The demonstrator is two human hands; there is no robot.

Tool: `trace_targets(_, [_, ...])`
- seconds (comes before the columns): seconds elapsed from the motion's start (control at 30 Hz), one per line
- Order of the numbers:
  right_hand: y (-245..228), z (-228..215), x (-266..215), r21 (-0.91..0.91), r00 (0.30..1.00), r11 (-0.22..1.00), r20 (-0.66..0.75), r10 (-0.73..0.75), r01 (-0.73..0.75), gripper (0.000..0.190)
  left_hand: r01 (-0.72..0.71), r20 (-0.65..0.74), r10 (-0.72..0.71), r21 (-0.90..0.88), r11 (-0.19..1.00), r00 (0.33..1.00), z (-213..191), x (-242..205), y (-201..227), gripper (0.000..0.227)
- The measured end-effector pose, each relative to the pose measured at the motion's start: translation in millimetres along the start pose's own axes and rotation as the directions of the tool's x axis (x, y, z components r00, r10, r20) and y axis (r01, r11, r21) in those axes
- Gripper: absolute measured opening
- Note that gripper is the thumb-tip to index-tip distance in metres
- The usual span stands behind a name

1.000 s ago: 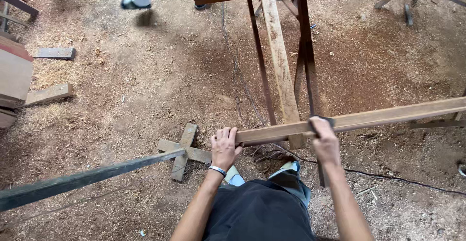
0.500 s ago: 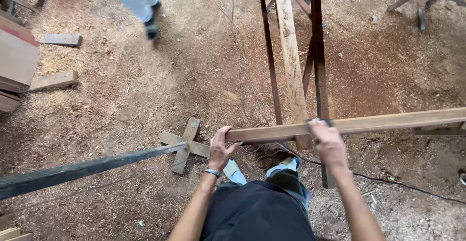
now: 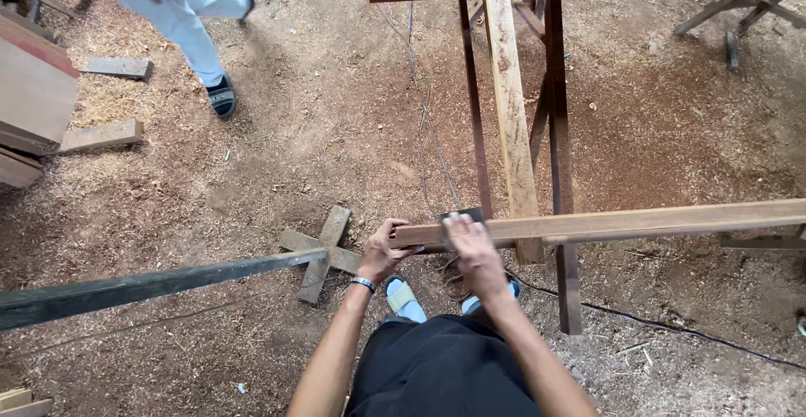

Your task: The person sands a long wooden beam by hand using a small block of sandpaper, moving it back and forth along the surface and edges.

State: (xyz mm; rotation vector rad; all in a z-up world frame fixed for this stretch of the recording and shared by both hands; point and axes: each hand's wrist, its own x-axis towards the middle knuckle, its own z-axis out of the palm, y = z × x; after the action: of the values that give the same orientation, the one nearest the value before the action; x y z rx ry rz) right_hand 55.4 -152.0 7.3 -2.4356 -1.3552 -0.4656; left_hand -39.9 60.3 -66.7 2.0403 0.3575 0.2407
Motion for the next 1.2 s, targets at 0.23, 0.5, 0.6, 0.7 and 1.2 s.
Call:
trace_targets(0.23, [125,-38,-55,-0.437,0.961,0.860,-0.038,0.275,-0.263,0.044,0.069,0.008,-0.070,0.022,0.997,0.998,-9,-1,16,0.065])
trace_targets(0.5, [-28,10,15,0.097,0.994,0.994,0.097,-0.054,0.045,0.062,0.021,-0.006,-0.021,0.020,1.000,1.000,-6,-1,14,0.064])
trace_targets(0.6, [24,-12,-4,0.173,0.985,0.980,0.154,0.074,-0.101,0.066,0.051,-0.014,-0.052,-0.066,0.997,0.999,-8,-2,18,0.067])
trace_targets(0.7, [92,-43,-48,-0.213,0.976,0.971,0.164,0.145,-0.109,0.053,-0.009,-0.012,0.009,0.016,1.000,1.000,-11,-4,23,0.067])
trace_targets(1.2, [-11,3,-17,0.182,0.994,0.983,0.111,-0.019,-0.001,0.058,-0.042,-0.056,0.042,0.003,0.999,0.998,-5,-1,8,0.062])
